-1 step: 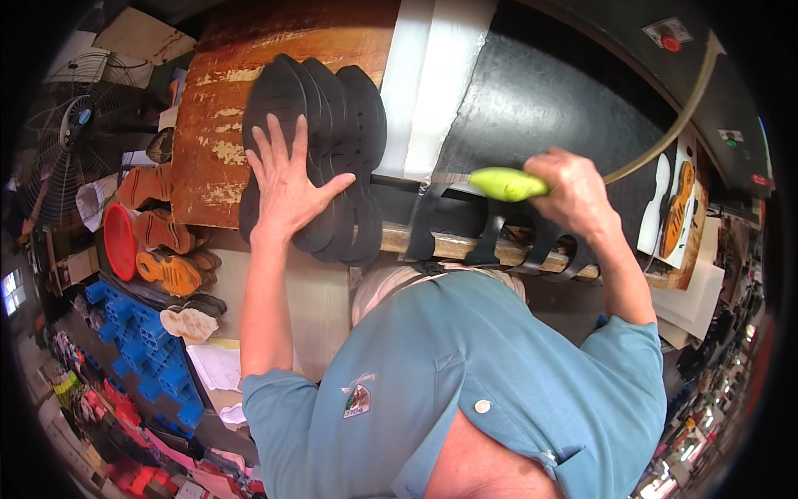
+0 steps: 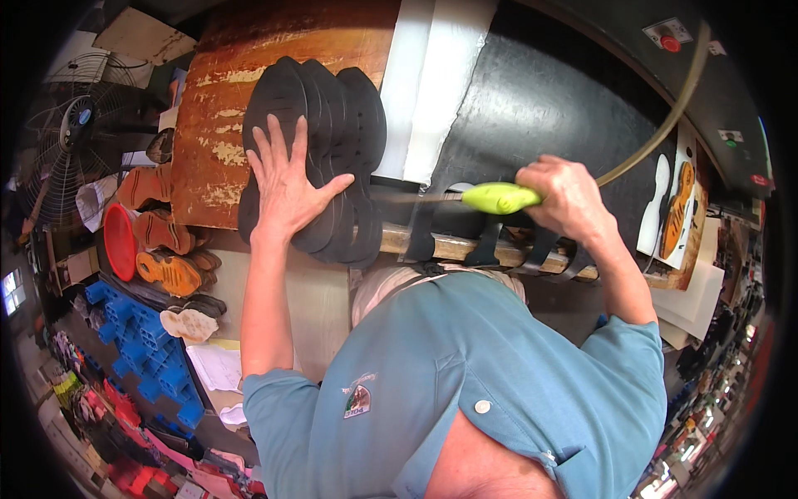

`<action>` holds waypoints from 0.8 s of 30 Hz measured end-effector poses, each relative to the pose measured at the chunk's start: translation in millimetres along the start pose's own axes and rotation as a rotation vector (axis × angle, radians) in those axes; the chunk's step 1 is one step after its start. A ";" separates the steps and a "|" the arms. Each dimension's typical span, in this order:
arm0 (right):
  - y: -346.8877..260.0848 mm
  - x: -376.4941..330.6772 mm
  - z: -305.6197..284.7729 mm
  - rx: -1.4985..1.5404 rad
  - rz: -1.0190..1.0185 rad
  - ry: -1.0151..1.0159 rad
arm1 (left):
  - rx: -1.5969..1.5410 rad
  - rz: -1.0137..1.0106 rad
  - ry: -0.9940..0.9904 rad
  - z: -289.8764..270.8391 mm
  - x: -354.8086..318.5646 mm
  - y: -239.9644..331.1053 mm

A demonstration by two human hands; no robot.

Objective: The person uses a green air nozzle to blow air onto a stack of black shoe insoles, then separates and inspects them by hand. The person repeats this process on multiple insoles, turning them over and blowing air into the grooves before stacking them on the workbench.

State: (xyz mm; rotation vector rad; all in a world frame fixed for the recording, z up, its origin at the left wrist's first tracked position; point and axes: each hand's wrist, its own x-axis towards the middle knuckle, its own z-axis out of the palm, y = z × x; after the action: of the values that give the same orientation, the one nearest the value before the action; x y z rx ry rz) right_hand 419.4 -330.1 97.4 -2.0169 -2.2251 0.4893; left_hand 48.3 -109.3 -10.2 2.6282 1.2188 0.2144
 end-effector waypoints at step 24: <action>-3.3 -10.5 4.1 -0.001 0.097 0.152 | -0.004 -0.113 0.028 -14.9 -5.9 -23.0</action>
State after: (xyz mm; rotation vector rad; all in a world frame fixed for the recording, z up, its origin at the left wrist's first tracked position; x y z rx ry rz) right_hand 416.3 -341.3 96.0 -2.0944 -2.0485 0.3312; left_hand 24.3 -97.2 -2.3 2.5513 1.3693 0.2338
